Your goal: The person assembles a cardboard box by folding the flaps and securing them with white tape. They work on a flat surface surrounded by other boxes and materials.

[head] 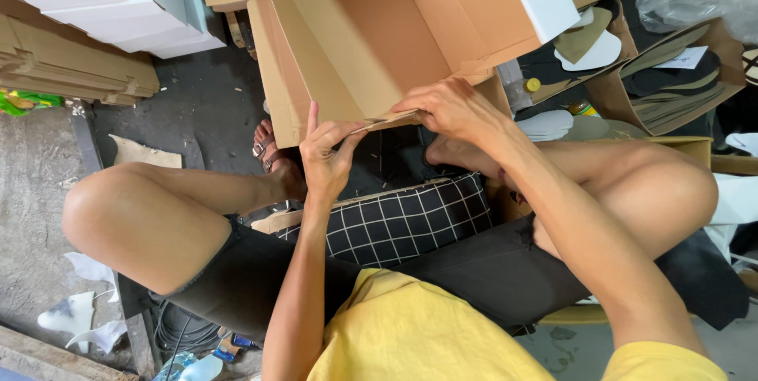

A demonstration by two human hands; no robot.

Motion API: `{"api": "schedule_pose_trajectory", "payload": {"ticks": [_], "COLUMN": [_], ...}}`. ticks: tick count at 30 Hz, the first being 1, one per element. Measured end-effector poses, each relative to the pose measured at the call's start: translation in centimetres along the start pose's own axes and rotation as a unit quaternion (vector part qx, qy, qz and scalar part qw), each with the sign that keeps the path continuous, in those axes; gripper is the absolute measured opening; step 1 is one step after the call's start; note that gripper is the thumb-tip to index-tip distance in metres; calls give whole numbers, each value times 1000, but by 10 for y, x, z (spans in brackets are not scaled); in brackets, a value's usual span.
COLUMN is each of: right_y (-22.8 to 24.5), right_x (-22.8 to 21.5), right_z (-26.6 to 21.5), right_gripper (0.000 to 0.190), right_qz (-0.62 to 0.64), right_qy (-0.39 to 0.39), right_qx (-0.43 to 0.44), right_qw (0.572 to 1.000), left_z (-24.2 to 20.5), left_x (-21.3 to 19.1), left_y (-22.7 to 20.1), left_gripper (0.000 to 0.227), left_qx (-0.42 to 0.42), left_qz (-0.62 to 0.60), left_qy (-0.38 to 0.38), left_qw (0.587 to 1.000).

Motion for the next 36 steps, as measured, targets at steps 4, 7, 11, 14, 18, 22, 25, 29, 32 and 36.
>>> {"api": "schedule_pose_trajectory", "payload": {"ticks": [4, 7, 11, 14, 18, 22, 25, 29, 32, 36], "right_y": [4, 2, 8, 9, 8, -3, -8, -1, 2, 0], "right_x": [6, 5, -15, -24, -28, -11, -8, -22, -27, -17], "right_z": [1, 7, 14, 14, 13, 8, 7, 5, 2, 1], "right_gripper": [15, 16, 21, 23, 24, 23, 22, 23, 23, 22], "right_qz": [-9, 22, 57, 69, 85, 58, 62, 70, 71, 57], "right_qy": [-11, -21, -7, 1, 5, -12, -16, -12, -18, -33], "right_qx": [17, 17, 25, 21, 13, 0, -7, -18, -25, -39], "right_qw": [1000, 999, 998, 997, 996, 998, 998, 997, 997, 997], "left_z": [-2, -2, 2, 2, -12, -9, -14, -19, -17, -14], "left_x": [1, 0, -6, -7, -6, -4, -5, -5, -6, -7], "left_y": [-5, -6, -6, -5, 20, 10, 16, 26, 23, 17], "left_gripper": [13, 13, 13, 11, 10, 9, 8, 7, 6, 4], "left_qx": [0, -12, -46, -58, -95, -104, -113, -121, -130, -140], "left_qz": [-1, -14, -55, -71, -84, -78, -87, -91, -100, -99], "left_qy": [-19, -40, -75, -86, -104, -110, -122, -147, -160, -175], "left_qw": [1000, 999, 995, 992, 986, 985, 982, 977, 973, 970]}}
Point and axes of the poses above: each hand's wrist, its own z-axis towards the middle knuckle, its own x-axis out of the palm, y = z × x, the point moved 2 cm from there along z, towards the middle knuckle, and after that the axes turned 4 degrees about x, right-handed, at the moved point
